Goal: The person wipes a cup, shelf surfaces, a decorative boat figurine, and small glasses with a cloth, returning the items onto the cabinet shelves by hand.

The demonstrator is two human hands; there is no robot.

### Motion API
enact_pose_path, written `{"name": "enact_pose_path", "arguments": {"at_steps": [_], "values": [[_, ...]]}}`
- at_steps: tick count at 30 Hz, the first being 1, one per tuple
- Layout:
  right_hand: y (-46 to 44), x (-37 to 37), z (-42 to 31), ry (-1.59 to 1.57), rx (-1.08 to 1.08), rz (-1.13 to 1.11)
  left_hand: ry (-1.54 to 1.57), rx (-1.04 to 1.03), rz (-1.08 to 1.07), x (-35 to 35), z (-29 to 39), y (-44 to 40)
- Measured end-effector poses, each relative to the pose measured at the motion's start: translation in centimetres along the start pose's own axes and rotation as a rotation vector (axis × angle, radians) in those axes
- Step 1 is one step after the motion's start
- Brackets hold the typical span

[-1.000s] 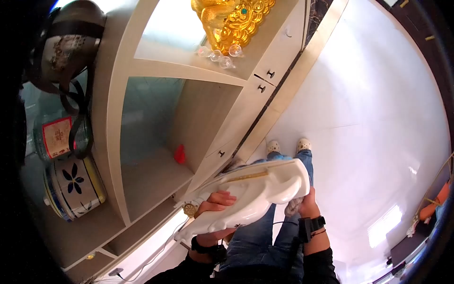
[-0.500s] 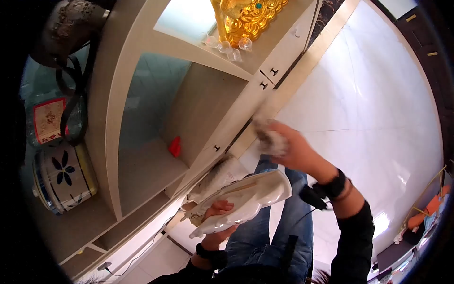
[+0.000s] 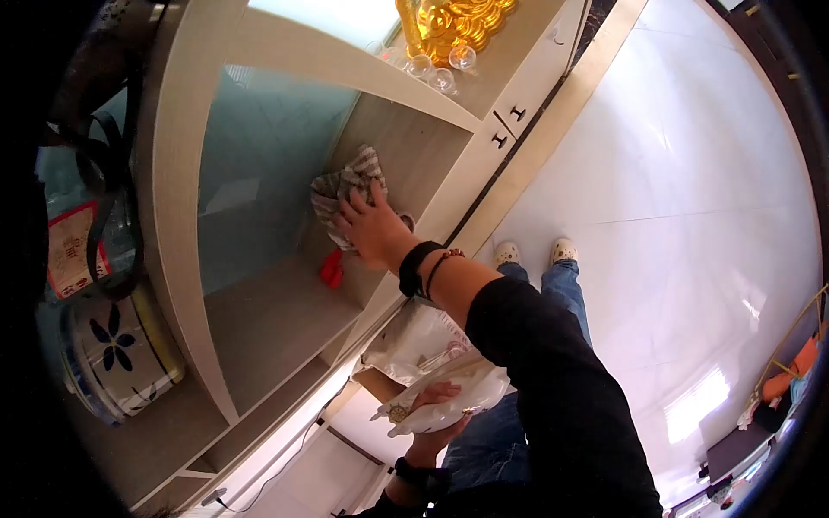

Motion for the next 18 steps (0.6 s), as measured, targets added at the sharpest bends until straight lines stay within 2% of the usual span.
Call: {"name": "enact_pose_path", "arguments": {"at_steps": [1,3,6,7,9,11,18], "values": [[0.1,-0.3,-0.3,-0.001,0.001,-0.007,-0.016,0.007,-0.021,-0.1,0.0,-0.2],[0.3,-1.7,-1.7,-0.067,0.137,-0.177,0.003,-0.029,-0.006,0.0,0.7,-1.5],[-1.3,-2.2,-1.8,0.019,0.195,-0.196,-0.006,-0.050,-0.005,0.3,-0.7,-1.3],[-2.2,-2.2,-1.7,0.016,0.194,-0.192,-0.026,-0.036,-0.018,0.4,-1.5,-1.1],[-3.9,-1.7,-0.7,0.201,0.144,-0.065,0.035,-0.002,0.016,0.8,-2.1,-0.8],[-5.0,-1.7,0.2,0.192,0.149,-0.056,0.008,-0.053,-0.013,1.0,-1.5,-1.3],[-6.9,0.2,5.3,0.170,0.079,-0.062,-0.025,0.022,0.000,1.1,-0.9,-2.0]]}}
Point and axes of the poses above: each hand's wrist, its own y-axis away from the middle knuckle, its own x-axis out of the back of the hand, z = x × y, the point moved 8 cm from there along -y, towards the middle knuckle, and after that the axes turned 9 degrees about -x, right-handed, at the moved point
